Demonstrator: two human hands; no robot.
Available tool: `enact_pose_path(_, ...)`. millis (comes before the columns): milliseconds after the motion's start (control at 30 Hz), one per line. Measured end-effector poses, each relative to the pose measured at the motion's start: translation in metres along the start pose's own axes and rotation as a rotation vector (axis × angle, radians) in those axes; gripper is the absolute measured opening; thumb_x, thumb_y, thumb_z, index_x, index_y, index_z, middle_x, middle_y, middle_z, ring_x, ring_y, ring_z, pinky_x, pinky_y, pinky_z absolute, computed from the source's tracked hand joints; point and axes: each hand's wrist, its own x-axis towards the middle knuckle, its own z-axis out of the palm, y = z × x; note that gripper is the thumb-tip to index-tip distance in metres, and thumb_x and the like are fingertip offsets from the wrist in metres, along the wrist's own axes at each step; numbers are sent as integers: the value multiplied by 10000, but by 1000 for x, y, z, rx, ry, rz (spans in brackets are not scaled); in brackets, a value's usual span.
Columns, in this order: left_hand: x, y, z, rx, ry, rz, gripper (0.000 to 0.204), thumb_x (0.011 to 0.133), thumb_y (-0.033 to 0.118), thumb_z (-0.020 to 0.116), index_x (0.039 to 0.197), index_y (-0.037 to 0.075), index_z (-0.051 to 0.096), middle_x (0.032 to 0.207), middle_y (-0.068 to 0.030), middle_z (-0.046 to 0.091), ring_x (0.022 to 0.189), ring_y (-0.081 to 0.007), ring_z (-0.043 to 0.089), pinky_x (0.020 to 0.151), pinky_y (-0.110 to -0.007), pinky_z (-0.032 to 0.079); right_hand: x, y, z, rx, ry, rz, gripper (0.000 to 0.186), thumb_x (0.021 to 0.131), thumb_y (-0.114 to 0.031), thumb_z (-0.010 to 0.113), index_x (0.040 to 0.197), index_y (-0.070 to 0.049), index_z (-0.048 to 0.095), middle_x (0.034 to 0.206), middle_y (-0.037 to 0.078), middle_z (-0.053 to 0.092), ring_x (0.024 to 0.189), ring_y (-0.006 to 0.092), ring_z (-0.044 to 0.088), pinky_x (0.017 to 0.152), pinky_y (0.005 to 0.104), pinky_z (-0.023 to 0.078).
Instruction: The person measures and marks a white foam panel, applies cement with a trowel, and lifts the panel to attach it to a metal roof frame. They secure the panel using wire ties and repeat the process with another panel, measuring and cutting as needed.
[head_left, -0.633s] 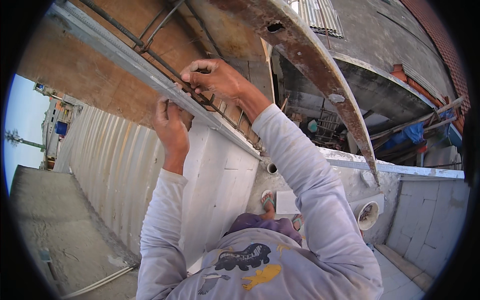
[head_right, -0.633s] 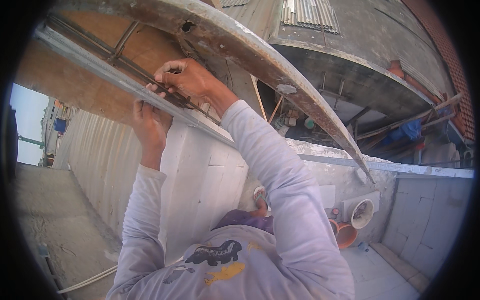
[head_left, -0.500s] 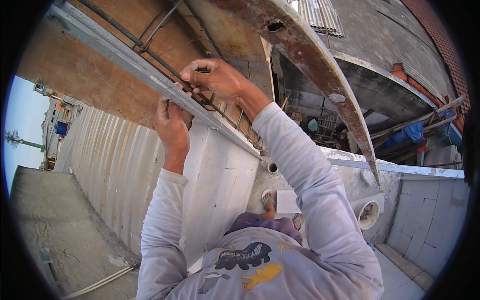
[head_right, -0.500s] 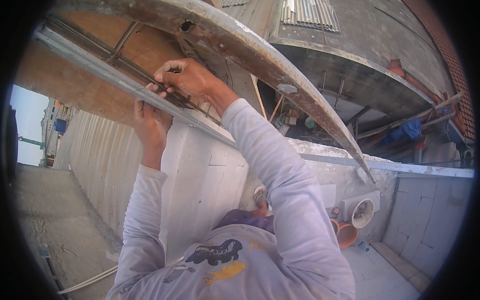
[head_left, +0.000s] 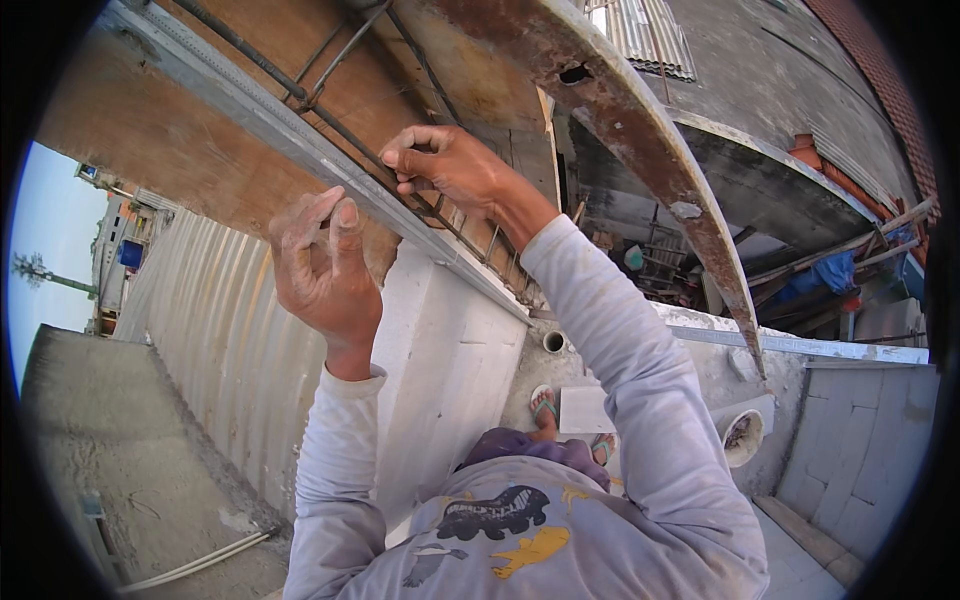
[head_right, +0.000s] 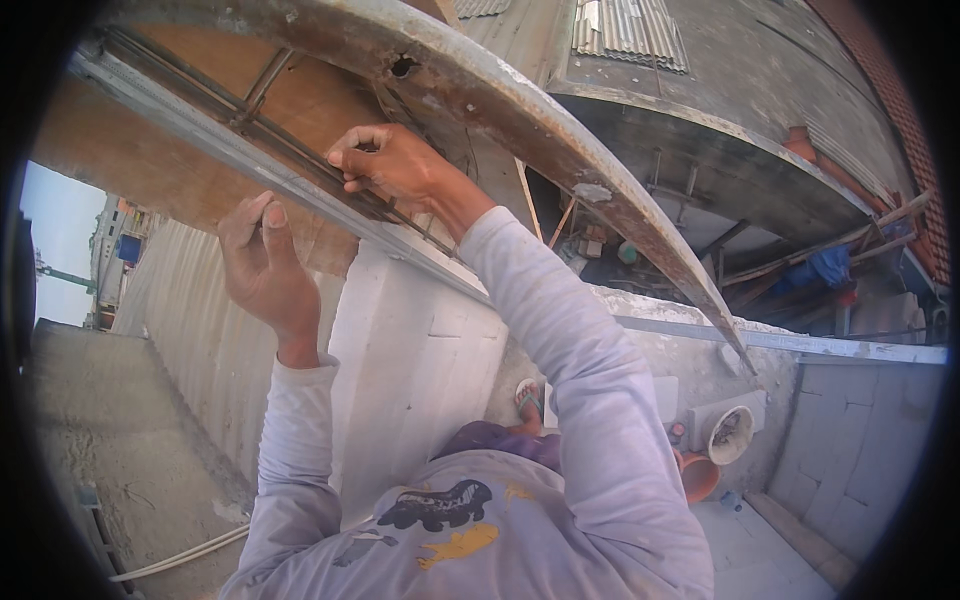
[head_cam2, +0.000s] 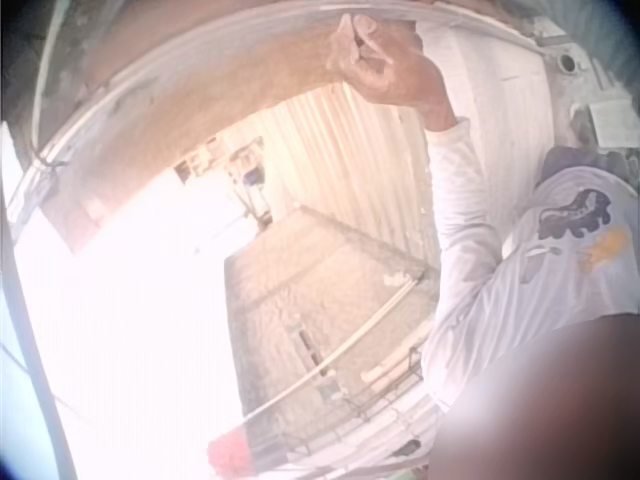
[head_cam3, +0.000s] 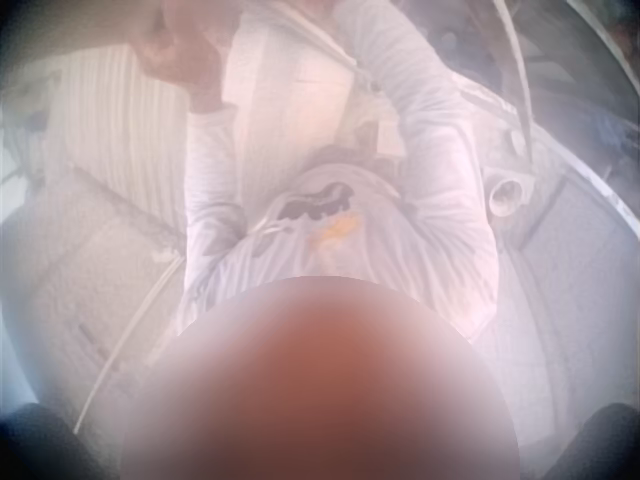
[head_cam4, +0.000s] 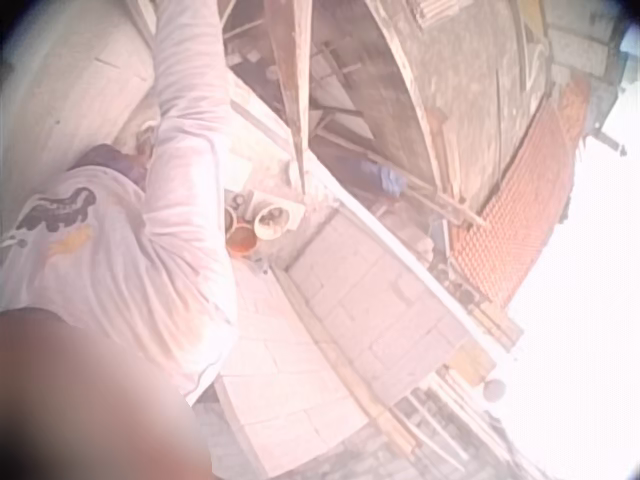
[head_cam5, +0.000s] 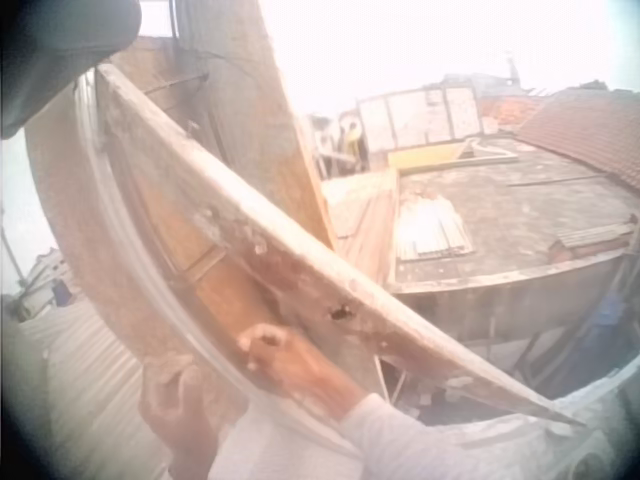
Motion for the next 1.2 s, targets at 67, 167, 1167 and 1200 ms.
enact_pose_path(67,5,9,-1,151,-93,140,180,976,157,719,1104,31,724,1092,-72,624,1024,-206,602,909,-330,484,0,-3,3,-19,17,16,297,953,-305,765,942,-25,664,941,23,617,814,123,607,768,275,549)
enact_pose_path(167,7,24,3,282,-212,259,182,996,169,693,1102,23,714,1069,-67,604,1010,-201,589,912,-333,478,-7,-17,9,-392,78,-86,254,971,-233,709,947,12,647,871,53,661,768,134,644,749,294,553)
enact_pose_path(1167,-17,5,-5,-146,-11,-82,379,1100,198,476,1369,-64,529,1319,-198,613,1239,-279,595,1049,-398,488,-10,-4,13,-935,261,-548,201,966,-128,558,1116,0,594,979,247,686,901,444,673,812,501,518)
enact_pose_path(1200,-17,2,-7,-209,-12,-235,376,1099,198,482,1363,-64,534,1299,-190,618,1216,-268,604,1039,-392,494,-6,-4,10,-1002,258,-667,192,973,-131,558,1108,-2,603,958,243,683,894,442,673,807,504,517)
